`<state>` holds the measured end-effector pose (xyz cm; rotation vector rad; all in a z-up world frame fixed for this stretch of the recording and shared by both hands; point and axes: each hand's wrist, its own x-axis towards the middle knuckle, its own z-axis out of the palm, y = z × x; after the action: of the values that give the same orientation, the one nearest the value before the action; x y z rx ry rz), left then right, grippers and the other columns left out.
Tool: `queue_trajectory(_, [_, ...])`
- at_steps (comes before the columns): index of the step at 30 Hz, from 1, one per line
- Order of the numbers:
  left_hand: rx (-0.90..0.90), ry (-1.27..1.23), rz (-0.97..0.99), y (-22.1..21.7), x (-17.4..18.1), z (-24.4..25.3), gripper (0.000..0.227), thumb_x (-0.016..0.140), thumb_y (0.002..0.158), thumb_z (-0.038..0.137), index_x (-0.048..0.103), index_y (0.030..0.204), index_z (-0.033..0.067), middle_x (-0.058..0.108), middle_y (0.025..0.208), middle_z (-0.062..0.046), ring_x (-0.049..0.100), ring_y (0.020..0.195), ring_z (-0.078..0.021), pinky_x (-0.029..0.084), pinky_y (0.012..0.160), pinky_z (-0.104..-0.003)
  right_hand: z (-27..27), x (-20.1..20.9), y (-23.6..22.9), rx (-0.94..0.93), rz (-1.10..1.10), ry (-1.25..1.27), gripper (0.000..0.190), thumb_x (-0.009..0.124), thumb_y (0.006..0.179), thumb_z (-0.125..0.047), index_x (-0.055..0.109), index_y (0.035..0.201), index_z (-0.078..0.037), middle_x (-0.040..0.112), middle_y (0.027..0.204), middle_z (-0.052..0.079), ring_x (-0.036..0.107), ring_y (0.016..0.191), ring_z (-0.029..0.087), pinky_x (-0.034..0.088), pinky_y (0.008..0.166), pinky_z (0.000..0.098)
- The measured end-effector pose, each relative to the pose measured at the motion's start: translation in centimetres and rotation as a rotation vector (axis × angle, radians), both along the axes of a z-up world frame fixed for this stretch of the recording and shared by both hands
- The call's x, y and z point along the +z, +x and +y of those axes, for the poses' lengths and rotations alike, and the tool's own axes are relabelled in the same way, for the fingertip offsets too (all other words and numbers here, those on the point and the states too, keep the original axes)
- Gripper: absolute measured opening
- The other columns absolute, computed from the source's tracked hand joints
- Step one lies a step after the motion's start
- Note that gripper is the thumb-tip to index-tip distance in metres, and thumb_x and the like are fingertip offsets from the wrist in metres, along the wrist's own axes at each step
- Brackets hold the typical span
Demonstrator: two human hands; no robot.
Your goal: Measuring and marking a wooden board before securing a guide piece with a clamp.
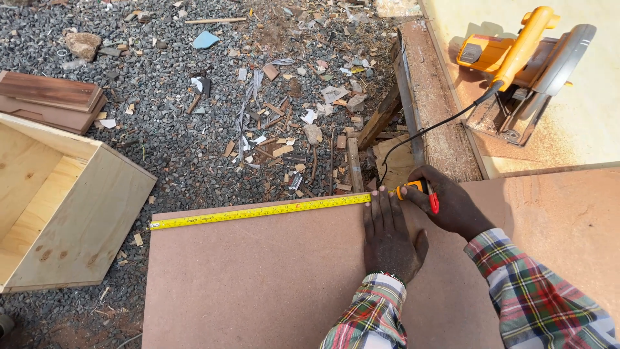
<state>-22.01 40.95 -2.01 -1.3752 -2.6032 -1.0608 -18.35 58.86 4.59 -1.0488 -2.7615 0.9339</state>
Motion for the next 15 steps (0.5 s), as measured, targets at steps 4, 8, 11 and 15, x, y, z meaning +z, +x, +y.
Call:
queue_trajectory(4, [0.115, -0.088, 0.041, 0.6, 0.6, -1.9, 0.113, 0.065, 0.102, 0.054, 0.024, 0.187, -0.0073, 0.025, 0.197, -0.03, 0.024, 0.182, -0.0463, 0.018, 0.148, -0.058, 0.6, -3.0, 1.7, -0.044, -0.039, -0.148, 0.031, 0.087, 0.102, -0.034, 0.065, 0.116, -0.018, 0.08, 0.118, 0.01, 0.071, 0.102, 0.029, 0.055, 0.086, 0.0479])
queue_trajectory(8, [0.023, -0.077, 0.047, 2.9, 1.2, -9.4, 0.114, 0.069, 0.101, 0.054, 0.025, 0.187, -0.0064, 0.026, 0.195, -0.031, 0.026, 0.18, -0.0489, 0.02, 0.147, -0.06, -4.7, -0.4, 1.9, -0.142, -0.109, -0.04, 0.033, 0.088, 0.107, -0.03, 0.057, 0.118, -0.022, 0.081, 0.135, 0.019, 0.061, 0.12, 0.038, 0.055, 0.09, 0.0565])
queue_trajectory(11, [-0.034, -0.085, -0.062, 4.4, 0.5, -16.2, 0.12, 0.08, 0.098, 0.055, 0.025, 0.187, -0.004, 0.026, 0.196, -0.027, 0.023, 0.181, -0.0451, 0.018, 0.146, -0.059, -8.4, 0.2, 3.0, -0.202, -0.119, -0.11, 0.03, 0.084, 0.106, -0.039, 0.066, 0.124, -0.024, 0.074, 0.146, 0.017, 0.06, 0.148, 0.036, 0.06, 0.106, 0.058])
queue_trajectory(15, [0.179, 0.101, 0.129, 6.0, -6.0, -24.5, 0.112, 0.059, 0.094, 0.081, 0.05, 0.177, 0.0056, 0.055, 0.184, -0.017, 0.052, 0.172, -0.0379, 0.042, 0.138, -0.054, -14.7, -0.5, 6.8, -0.208, 0.002, -0.112, 0.032, 0.086, 0.104, -0.04, 0.07, 0.126, -0.024, 0.079, 0.14, 0.011, 0.064, 0.143, 0.031, 0.066, 0.104, 0.0518])
